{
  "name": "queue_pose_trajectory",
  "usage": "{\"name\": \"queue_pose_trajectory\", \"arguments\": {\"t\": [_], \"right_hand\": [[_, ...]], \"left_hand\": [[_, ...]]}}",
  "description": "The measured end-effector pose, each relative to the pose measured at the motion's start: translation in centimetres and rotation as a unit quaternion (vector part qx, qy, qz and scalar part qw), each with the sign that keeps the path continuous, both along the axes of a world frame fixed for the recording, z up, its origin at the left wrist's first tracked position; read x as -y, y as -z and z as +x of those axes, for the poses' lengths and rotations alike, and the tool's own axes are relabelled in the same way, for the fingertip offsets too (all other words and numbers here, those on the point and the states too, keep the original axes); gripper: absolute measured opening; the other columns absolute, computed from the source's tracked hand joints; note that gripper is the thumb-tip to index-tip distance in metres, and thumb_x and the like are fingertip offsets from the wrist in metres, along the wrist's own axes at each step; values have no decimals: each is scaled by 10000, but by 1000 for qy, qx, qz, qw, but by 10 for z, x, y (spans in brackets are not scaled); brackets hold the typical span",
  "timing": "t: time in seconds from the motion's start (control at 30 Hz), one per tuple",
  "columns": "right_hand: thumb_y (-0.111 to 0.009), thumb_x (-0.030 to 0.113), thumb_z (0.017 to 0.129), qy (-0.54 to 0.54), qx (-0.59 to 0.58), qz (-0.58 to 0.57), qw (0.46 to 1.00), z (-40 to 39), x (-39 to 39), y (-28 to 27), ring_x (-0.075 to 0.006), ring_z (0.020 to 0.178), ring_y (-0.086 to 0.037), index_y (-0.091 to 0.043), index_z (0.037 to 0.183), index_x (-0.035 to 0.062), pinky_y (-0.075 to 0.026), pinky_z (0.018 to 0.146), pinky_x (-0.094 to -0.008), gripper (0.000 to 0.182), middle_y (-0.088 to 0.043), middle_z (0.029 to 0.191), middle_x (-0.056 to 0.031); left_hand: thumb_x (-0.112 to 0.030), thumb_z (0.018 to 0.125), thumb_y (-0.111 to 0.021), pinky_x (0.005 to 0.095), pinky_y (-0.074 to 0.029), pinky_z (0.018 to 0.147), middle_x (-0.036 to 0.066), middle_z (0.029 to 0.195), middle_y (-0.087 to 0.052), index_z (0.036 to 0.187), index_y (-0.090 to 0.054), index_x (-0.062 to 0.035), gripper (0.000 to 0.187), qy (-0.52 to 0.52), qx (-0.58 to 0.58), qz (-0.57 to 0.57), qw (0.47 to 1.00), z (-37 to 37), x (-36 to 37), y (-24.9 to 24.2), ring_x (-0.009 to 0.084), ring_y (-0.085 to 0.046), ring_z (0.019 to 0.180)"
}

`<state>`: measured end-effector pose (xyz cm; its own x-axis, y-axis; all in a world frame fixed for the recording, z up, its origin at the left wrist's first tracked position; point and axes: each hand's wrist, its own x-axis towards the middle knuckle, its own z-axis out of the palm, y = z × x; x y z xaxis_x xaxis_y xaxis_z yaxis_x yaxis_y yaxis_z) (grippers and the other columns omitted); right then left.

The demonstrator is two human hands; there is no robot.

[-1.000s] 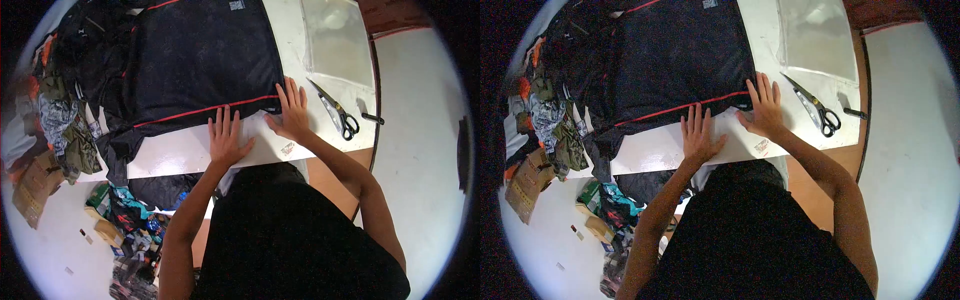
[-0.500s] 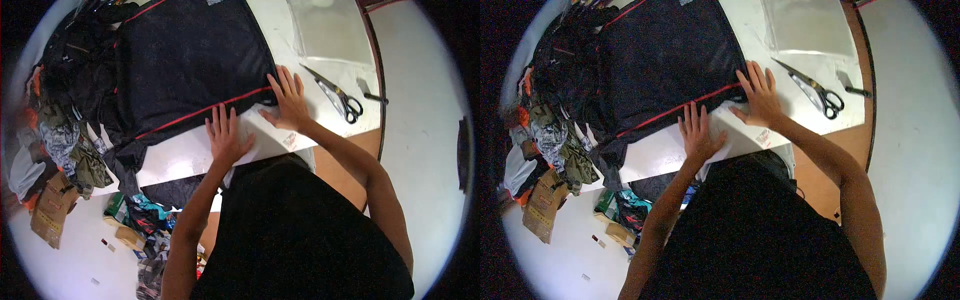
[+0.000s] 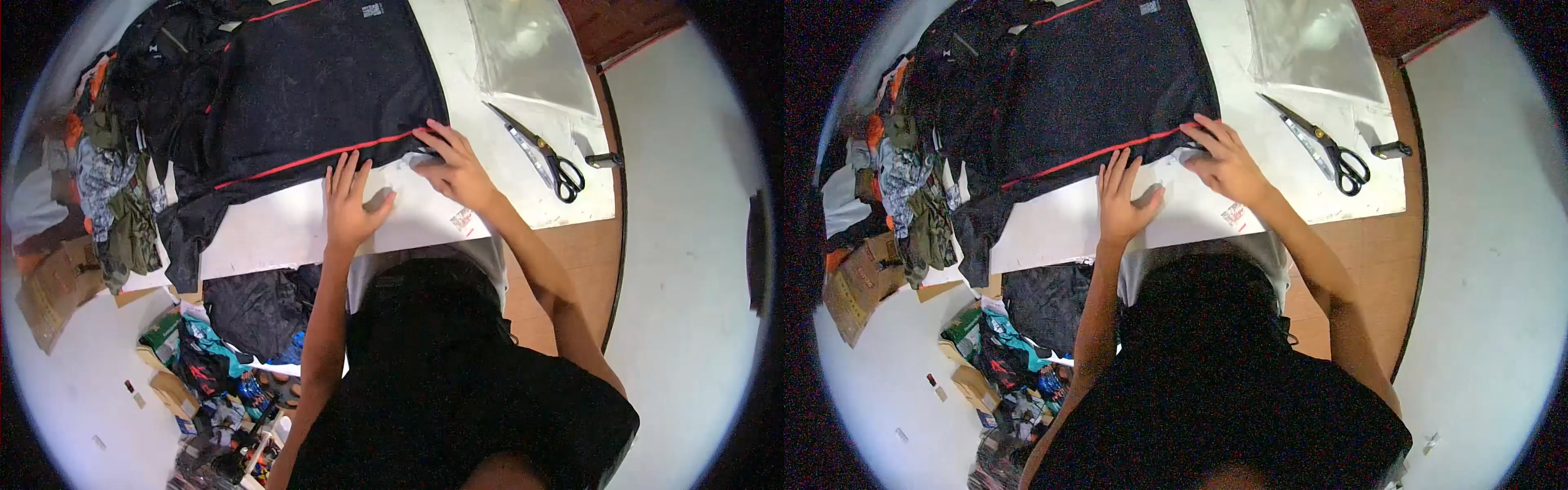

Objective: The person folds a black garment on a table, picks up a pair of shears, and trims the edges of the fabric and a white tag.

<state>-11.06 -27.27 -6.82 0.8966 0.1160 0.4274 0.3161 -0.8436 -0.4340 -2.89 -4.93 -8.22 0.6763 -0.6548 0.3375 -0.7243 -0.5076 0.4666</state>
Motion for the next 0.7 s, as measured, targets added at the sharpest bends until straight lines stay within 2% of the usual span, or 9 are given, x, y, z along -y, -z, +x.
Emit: {"name": "queue_pose_trajectory", "arguments": {"t": [0.13, 0.2, 0.27, 0.3, 0.4, 0.57, 0.7], "right_hand": [[-657, 100, 751, 12, 18, 38, 999, 2, 2, 14, -327, 1260, -400, -689, 817, 66, -333, 1023, -460, 81, -514, 1295, -93], [-671, 116, 748, 6, 30, 13, 999, 2, 0, 8, -338, 1258, -396, -678, 792, 56, -317, 1029, -472, 75, -508, 1301, -97], [-693, 144, 731, 48, 32, 45, 997, -5, -4, -2, -348, 1286, -354, -700, 849, 75, -287, 1044, -489, 137, -468, 1345, -106], [-702, 188, 727, 57, 26, 25, 998, -5, -6, -3, -352, 1323, -297, -720, 927, 110, -255, 1063, -500, 215, -415, 1394, -110], [-692, 218, 742, 51, -7, -18, 999, -14, -8, -5, -348, 1350, -252, -725, 983, 147, -233, 1079, -498, 254, -382, 1421, -108], [-689, 235, 754, 82, -46, -20, 995, -51, -8, -8, -338, 1338, -287, -730, 963, 133, -236, 1077, -507, 237, -424, 1390, -109], [-698, 213, 741, 123, -33, 5, 992, -74, 1, -3, -330, 1307, -341, -735, 920, 108, -276, 1055, -481, 211, -475, 1343, -104]], "left_hand": [[-305, 720, -725, 517, -258, 1057, 173, 1319, -482, 1129, -598, -3, 524, -8, -3, -2, 1000, 0, -1, 2, 317, -400, 1275], [-289, 739, -714, 507, -259, 1060, 166, 1316, -488, 1124, -604, -4, 493, -6, 2, -10, 1000, 1, -1, 3, 309, -403, 1274], [-278, 751, -704, 500, -259, 1062, 158, 1315, -492, 1119, -610, -4, 469, -9, -4, -18, 1000, 0, -3, 5, 301, -402, 1276], [-278, 751, -704, 500, -259, 1062, 158, 1315, -492, 1119, -610, -4, 469, -9, -6, -15, 1000, -2, -5, 5, 301, -402, 1276], [-249, 772, -686, 493, -265, 1062, 152, 1317, -493, 1111, -615, 0, 427, -4, -6, -20, 1000, -2, -7, 6, 300, -407, 1273], [-207, 810, -655, 465, -279, 1059, 156, 1294, -517, 1119, -605, 0, 375, -14, 4, -32, 999, 0, -7, 8, 320, -440, 1241], [-191, 819, -646, 460, -281, 1057, 150, 1280, -530, 1086, -622, -9, 324, -27, -9, -41, 999, 0, -6, 8, 315, -448, 1234]]}}
